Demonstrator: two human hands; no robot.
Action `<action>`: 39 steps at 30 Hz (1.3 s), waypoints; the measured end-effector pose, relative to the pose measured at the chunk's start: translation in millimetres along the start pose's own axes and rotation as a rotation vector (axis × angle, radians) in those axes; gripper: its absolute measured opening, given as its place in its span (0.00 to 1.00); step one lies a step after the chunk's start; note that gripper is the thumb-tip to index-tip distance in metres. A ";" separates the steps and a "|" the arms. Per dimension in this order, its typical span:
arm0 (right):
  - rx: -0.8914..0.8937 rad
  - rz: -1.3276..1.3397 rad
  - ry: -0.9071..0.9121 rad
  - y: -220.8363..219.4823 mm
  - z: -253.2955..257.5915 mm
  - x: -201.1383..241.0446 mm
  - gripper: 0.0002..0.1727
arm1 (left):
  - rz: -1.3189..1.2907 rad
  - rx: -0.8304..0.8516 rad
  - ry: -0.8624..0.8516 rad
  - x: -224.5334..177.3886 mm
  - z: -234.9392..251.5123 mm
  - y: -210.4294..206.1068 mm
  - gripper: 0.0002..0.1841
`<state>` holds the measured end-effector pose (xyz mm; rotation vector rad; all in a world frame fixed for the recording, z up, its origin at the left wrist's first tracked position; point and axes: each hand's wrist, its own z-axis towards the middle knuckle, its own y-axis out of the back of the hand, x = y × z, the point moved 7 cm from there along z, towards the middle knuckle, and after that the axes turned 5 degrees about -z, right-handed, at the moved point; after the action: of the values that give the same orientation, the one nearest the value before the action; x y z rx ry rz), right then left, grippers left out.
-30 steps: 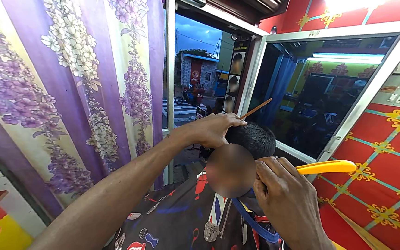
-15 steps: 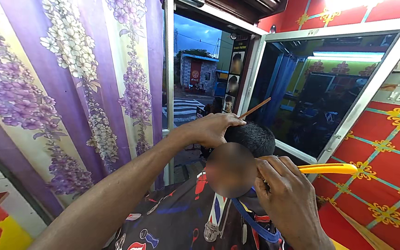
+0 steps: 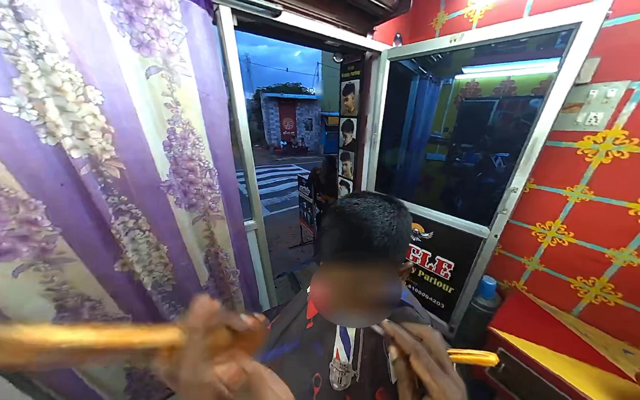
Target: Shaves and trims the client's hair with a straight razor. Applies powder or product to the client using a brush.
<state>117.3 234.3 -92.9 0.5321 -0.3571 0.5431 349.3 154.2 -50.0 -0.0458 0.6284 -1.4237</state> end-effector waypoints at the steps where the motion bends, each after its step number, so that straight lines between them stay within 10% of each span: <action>1: 0.032 0.076 -0.048 -7.8 -12.5 7.9 0.15 | -0.047 0.081 0.048 -6.3 -26.6 -8.7 0.24; 11: -0.279 0.557 -0.341 43.2 -17.8 -30.4 0.11 | 0.229 0.757 -0.306 -22.2 73.6 -99.7 0.23; 21: 0.229 0.915 -0.466 -13.7 -23.6 -7.6 0.12 | 0.404 1.559 -0.248 26.2 54.7 -179.1 0.54; 26: 0.360 0.430 -0.273 -32.7 -18.8 -13.1 0.12 | 0.437 1.628 -0.239 27.8 51.9 -174.7 0.59; 39: 0.399 0.615 -0.445 -72.4 9.9 -16.2 0.14 | 0.484 1.631 -0.302 28.4 47.9 -182.0 0.59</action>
<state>143.9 169.6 -119.8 0.9419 -0.8598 1.1062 206.0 80.1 51.1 1.0732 -0.8331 -1.0584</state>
